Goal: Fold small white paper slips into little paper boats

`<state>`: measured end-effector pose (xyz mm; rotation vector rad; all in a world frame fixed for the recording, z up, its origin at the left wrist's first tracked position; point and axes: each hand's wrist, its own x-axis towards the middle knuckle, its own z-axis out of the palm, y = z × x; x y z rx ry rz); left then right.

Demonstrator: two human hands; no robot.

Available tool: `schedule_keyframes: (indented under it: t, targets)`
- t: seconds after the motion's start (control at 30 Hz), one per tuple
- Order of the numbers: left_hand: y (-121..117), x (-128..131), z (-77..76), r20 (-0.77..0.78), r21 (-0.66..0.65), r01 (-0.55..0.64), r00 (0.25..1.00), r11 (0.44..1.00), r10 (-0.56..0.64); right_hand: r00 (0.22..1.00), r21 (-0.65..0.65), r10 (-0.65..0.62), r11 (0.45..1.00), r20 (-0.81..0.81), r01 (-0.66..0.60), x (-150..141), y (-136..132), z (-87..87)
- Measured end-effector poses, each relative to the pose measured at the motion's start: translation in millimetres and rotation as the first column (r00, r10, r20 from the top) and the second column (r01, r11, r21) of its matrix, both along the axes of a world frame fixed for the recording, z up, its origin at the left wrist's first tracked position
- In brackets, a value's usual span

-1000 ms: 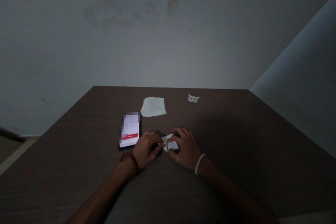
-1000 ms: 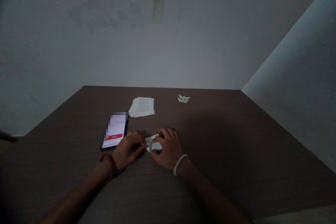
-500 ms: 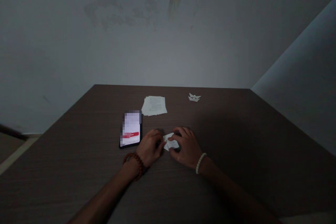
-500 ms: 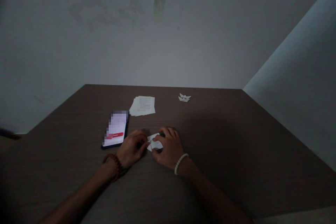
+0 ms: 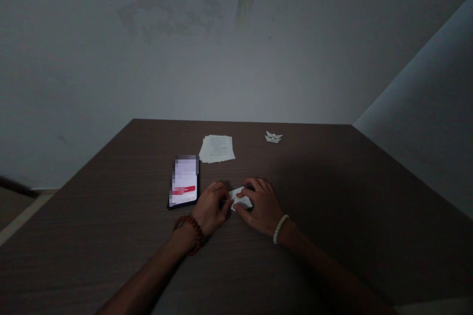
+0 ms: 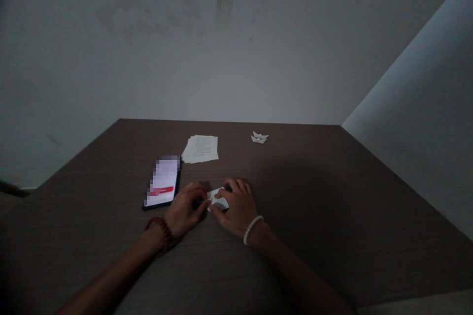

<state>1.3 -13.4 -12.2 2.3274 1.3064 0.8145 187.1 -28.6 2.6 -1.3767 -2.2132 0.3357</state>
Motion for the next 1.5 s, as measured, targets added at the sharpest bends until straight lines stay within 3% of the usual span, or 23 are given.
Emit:
schedule_keyframes:
  t: [0.77,1.2,1.5]
  targets:
    - [-1.6,-4.0,3.4,0.030,-0.012,-0.019,0.999,1.000,0.020,1.000,-0.011,-0.003,1.000,-0.028,0.003,1.3,-0.9,-1.5]
    - [-2.2,-5.9,-4.0,0.011,0.096,-0.056,0.998,0.994,0.055,0.994,0.069,0.078,0.994,0.080,-0.083,3.6,-3.6,4.4]
    - [-0.8,-3.5,0.1,0.017,0.036,-0.009,1.000,0.999,0.008,0.981,0.097,0.144,0.983,0.130,-0.157,6.7,-0.5,2.3]
